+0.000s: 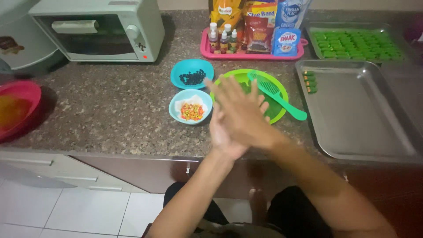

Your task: Shaping green dough into textured leaf-like pastries using a plastic comb and placing them on a tray

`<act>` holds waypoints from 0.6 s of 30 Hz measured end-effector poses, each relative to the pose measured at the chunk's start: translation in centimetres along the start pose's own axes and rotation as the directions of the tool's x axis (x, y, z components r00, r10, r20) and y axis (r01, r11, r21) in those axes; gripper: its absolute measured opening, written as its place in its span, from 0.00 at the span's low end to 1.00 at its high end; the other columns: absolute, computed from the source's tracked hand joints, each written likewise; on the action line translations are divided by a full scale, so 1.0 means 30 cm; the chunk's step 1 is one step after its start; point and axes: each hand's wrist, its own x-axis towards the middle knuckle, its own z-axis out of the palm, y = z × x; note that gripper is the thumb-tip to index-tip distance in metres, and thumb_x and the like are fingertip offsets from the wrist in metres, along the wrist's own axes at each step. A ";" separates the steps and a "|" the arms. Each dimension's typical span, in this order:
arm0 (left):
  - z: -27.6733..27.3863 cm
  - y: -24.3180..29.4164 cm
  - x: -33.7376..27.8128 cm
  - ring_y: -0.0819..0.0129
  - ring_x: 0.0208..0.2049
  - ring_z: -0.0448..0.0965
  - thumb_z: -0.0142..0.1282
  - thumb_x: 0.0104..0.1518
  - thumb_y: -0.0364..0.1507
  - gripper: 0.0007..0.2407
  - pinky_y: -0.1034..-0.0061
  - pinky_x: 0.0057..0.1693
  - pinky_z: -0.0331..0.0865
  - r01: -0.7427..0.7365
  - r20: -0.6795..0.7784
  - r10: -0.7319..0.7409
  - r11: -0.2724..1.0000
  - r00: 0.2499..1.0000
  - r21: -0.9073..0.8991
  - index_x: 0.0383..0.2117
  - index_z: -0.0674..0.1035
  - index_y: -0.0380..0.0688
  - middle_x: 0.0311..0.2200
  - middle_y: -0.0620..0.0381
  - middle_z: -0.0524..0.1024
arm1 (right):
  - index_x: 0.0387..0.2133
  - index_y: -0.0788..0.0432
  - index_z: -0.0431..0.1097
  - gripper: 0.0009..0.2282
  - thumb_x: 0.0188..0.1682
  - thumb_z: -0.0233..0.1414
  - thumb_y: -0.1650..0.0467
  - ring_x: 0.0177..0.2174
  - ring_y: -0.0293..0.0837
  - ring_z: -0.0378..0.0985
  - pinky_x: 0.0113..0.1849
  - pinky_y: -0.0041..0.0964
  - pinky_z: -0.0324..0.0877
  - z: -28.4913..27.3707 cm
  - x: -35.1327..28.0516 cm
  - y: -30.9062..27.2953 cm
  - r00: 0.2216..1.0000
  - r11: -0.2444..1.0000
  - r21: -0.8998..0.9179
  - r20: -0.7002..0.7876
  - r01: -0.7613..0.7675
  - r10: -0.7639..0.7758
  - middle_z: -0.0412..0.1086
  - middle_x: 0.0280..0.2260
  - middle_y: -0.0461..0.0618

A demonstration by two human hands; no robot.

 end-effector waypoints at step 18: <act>-0.233 0.013 0.075 0.51 0.57 0.76 0.38 0.60 0.62 0.33 0.50 0.64 0.65 0.100 0.117 -0.089 0.990 0.989 -0.095 0.53 0.80 0.49 0.54 0.47 0.78 | 0.74 0.37 0.35 0.39 0.48 0.14 0.40 0.69 0.68 0.44 0.57 0.87 0.23 0.003 0.038 0.111 0.989 0.990 0.030 -0.056 -0.138 0.139 0.49 0.69 0.65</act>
